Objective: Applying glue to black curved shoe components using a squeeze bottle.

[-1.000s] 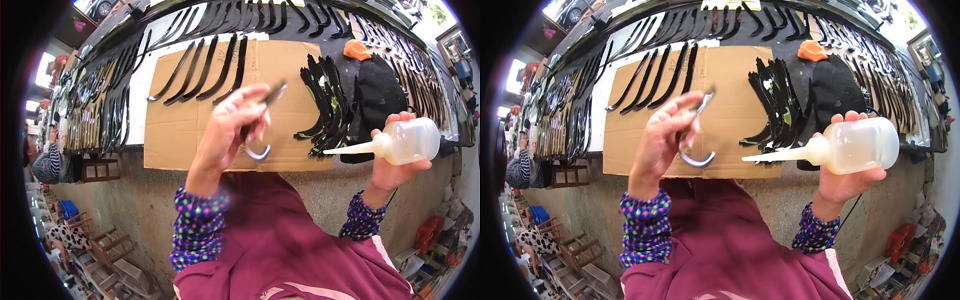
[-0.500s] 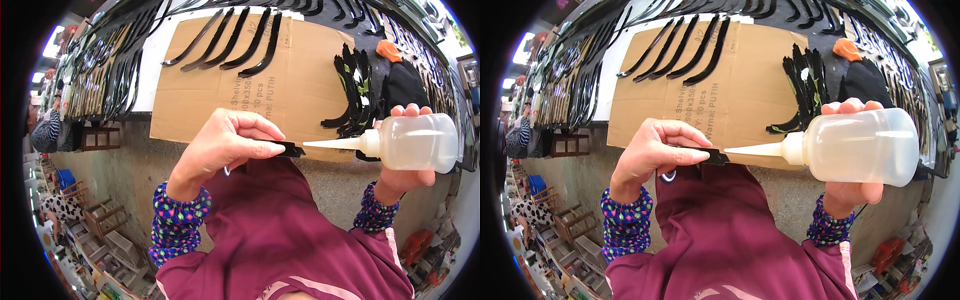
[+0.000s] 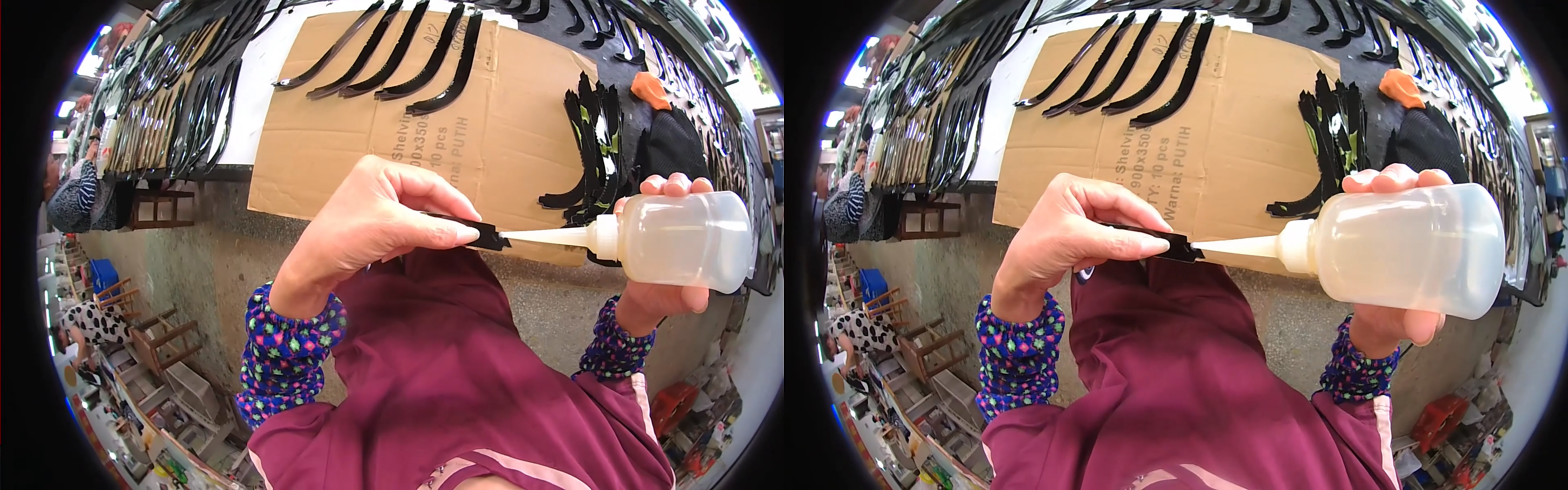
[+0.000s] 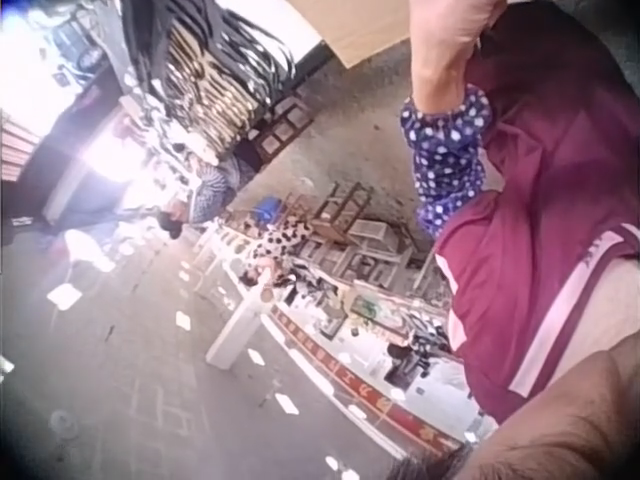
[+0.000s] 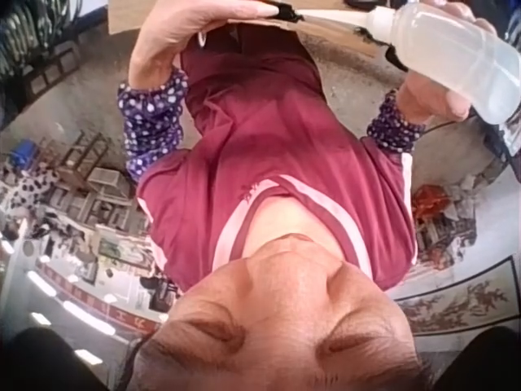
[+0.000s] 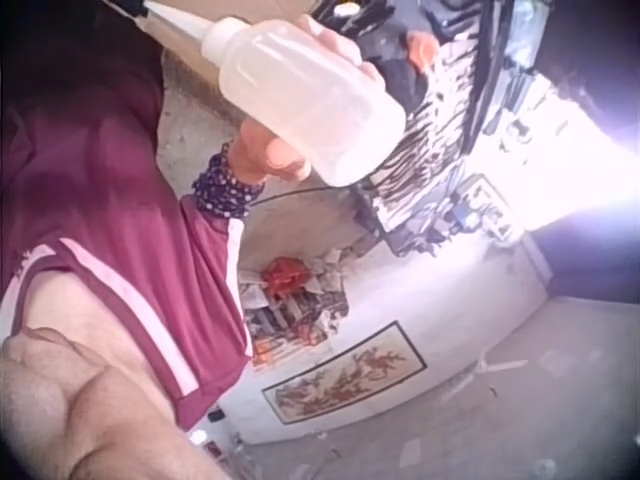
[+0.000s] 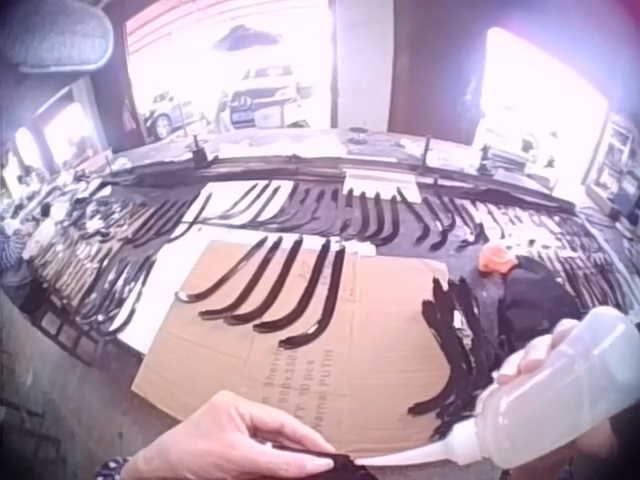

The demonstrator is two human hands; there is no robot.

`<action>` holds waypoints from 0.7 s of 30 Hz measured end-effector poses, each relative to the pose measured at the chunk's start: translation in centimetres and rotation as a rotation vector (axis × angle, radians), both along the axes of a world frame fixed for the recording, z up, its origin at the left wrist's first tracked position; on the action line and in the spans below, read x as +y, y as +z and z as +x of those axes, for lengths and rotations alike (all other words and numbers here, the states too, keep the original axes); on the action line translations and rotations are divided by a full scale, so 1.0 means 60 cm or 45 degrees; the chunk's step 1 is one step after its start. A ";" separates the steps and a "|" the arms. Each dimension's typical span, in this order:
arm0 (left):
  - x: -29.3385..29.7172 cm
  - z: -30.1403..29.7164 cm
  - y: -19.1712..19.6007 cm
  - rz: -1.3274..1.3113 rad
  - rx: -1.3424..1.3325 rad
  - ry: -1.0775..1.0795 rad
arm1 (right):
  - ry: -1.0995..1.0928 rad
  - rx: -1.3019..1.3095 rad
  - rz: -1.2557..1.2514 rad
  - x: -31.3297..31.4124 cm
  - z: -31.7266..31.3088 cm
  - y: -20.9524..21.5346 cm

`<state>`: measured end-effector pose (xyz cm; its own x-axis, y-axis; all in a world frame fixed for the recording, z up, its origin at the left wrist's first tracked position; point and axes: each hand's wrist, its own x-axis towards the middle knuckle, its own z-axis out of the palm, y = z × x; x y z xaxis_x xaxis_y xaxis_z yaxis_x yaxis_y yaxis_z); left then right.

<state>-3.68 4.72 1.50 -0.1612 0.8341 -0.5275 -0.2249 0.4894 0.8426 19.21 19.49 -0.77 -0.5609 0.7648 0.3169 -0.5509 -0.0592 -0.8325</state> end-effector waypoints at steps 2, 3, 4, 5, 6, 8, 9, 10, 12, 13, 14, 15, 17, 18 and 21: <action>-0.001 -0.001 -0.002 0.011 0.039 0.000 | 0.060 0.022 0.023 0.005 0.005 -0.003; -0.001 -0.001 -0.002 0.009 0.038 0.003 | 0.064 0.021 0.022 0.006 0.005 -0.003; 0.000 -0.001 -0.001 0.006 0.035 0.004 | 0.036 0.009 0.016 0.005 0.006 -0.003; 0.000 -0.001 -0.001 0.003 0.032 0.005 | 0.007 -0.003 0.010 0.005 0.006 -0.002; 0.000 -0.001 -0.002 0.002 0.031 0.007 | 0.009 -0.004 0.009 0.005 0.006 -0.001; 0.001 -0.003 -0.005 0.018 0.038 -0.003 | -0.008 -0.036 -0.002 0.005 0.006 0.002; 0.001 -0.002 -0.003 0.016 0.037 -0.002 | -0.007 -0.037 -0.004 0.005 0.005 0.001; 0.003 -0.001 -0.002 0.013 0.015 -0.001 | 0.001 -0.012 -0.007 0.004 0.003 -0.001; 0.005 -0.001 -0.003 0.008 -0.010 -0.001 | 0.008 0.009 -0.013 0.006 0.004 -0.006; 0.005 -0.002 -0.003 0.007 0.006 0.000 | 0.020 0.001 0.022 0.010 0.007 -0.007; 0.004 -0.002 -0.003 0.006 0.021 0.000 | 0.032 -0.007 0.056 0.013 0.009 -0.008; 0.004 -0.003 -0.003 0.004 0.021 0.004 | 0.036 -0.007 0.054 0.018 0.006 -0.009; 0.007 -0.003 -0.004 0.014 -0.018 0.007 | 0.461 0.217 0.105 0.030 0.000 -0.008; 0.008 -0.003 -0.005 0.013 -0.019 0.006 | 0.459 0.216 0.104 0.029 0.001 -0.008; 0.009 -0.002 -0.007 0.016 -0.013 0.006 | 0.331 0.178 0.053 0.020 0.001 -0.006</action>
<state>-3.83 5.29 1.09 -0.1598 0.8398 -0.5188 -0.2357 0.4779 0.8462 19.24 20.68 -1.11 -0.6850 0.5861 0.4328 -0.6313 -0.1810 -0.7541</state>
